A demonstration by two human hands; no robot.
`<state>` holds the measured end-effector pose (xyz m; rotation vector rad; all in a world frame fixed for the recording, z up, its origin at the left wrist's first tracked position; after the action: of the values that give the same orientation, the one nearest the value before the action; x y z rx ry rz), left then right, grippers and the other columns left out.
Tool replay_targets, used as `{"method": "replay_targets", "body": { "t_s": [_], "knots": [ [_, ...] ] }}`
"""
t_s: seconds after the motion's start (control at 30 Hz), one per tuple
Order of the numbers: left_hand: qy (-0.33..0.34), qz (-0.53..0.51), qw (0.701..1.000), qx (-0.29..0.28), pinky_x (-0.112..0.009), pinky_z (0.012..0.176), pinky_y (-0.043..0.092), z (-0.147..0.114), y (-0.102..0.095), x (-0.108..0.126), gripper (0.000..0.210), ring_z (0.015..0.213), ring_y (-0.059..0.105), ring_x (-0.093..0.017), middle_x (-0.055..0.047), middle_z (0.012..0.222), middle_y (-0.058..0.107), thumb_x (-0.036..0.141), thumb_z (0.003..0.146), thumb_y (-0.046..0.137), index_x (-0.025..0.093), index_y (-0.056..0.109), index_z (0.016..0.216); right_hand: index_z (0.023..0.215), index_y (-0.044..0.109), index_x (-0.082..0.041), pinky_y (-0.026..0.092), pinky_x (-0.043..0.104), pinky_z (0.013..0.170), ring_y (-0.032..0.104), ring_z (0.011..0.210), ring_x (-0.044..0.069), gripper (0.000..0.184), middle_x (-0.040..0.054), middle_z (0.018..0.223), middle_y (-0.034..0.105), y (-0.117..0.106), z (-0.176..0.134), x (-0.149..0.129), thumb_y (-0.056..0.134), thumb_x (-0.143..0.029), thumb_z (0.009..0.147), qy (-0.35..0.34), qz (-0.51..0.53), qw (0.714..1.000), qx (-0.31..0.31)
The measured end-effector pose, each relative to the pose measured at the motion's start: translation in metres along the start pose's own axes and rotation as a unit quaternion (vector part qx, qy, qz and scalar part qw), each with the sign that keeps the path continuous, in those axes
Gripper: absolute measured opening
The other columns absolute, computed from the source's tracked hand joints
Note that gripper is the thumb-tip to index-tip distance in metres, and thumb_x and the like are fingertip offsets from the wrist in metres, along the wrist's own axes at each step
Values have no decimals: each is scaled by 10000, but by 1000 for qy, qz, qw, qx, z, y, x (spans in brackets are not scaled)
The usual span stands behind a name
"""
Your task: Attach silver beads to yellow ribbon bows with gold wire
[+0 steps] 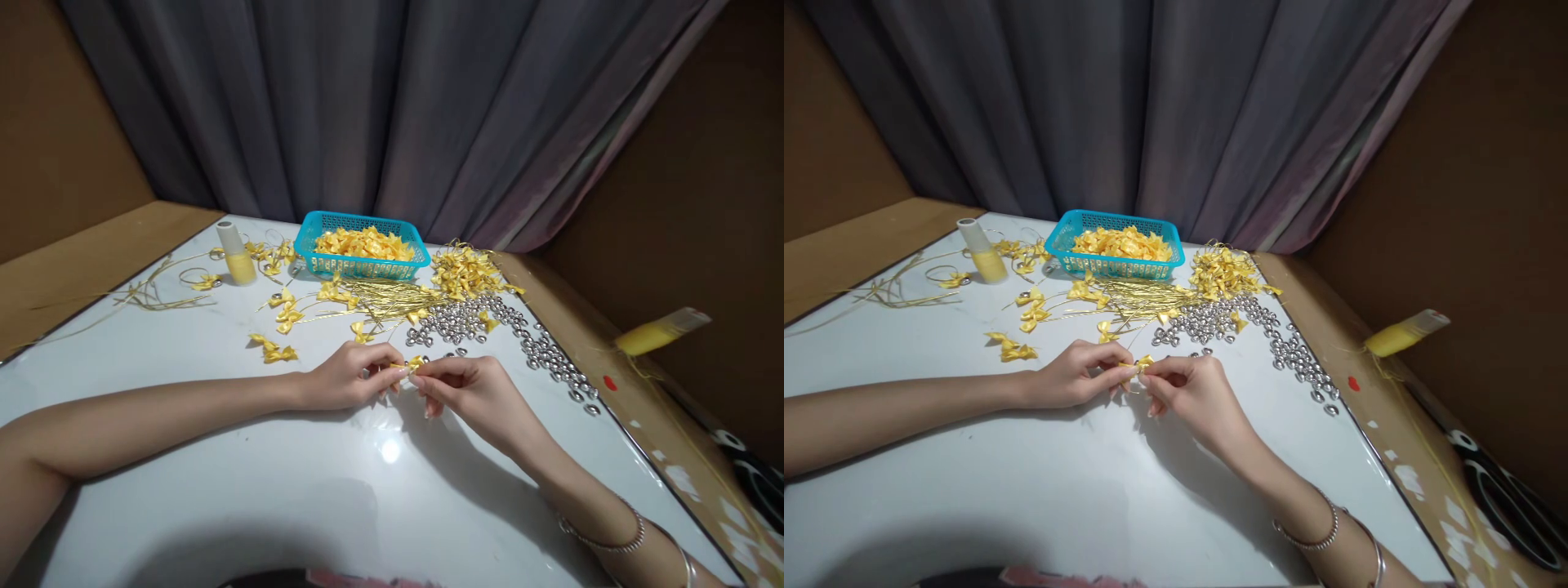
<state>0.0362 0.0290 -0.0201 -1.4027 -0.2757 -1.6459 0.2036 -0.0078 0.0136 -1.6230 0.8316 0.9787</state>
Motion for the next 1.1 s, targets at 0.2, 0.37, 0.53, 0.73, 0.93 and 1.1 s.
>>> {"method": "replay_targets", "body": {
  "t_s": [0.2,0.37,0.53,0.73,0.93,1.1],
  "knots": [
    [-10,-8,1000,2,-179,533,455,-1,0,-1,131,556,579,-93,-18,641,626,216,869,515,116,578,811,725,716,-142,448,195,496,562,452,89,136,-5,481,617,3,1,3,587,-152,770,-22,-22,999,-20],
    [-48,-71,996,-16,-207,577,477,1,1,-4,137,589,587,-105,-21,661,631,241,865,527,123,574,815,722,716,-147,435,191,491,560,451,88,164,-6,485,621,4,1,6,562,-115,768,-35,-50,998,-32],
    [-78,-122,989,-22,-232,616,486,3,0,-5,149,628,596,-116,-28,671,636,255,861,535,120,579,813,713,707,-136,440,203,498,568,453,95,146,-2,482,618,4,2,6,574,-141,774,-14,-43,998,-36],
    [-102,-149,983,-8,-242,618,478,2,-2,-4,158,652,613,-130,-24,670,631,277,848,555,121,577,829,748,690,-136,481,223,531,592,477,100,100,-4,510,632,-6,2,0,677,-233,731,20,53,997,-56],
    [-107,-154,982,14,-234,636,461,4,-3,-4,158,657,608,-121,-21,680,635,278,847,558,125,577,816,855,707,-148,513,188,597,630,558,72,224,12,686,705,-25,4,-2,763,-181,641,90,248,955,-139],
    [-113,-154,981,41,-218,591,449,5,-2,-4,159,630,591,-110,-25,683,634,274,852,554,122,567,808,840,733,-160,519,146,669,660,670,71,211,31,776,717,-36,5,-2,769,-158,632,109,323,924,-172]
  ]
}}
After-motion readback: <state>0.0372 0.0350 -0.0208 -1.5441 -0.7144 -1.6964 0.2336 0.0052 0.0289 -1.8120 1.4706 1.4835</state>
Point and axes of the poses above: each hand's wrist, its own z-axis towards the middle knuckle, its own y-axis out of the palm, x = y × z, the point moved 2 cm from there along z, towards the middle knuckle
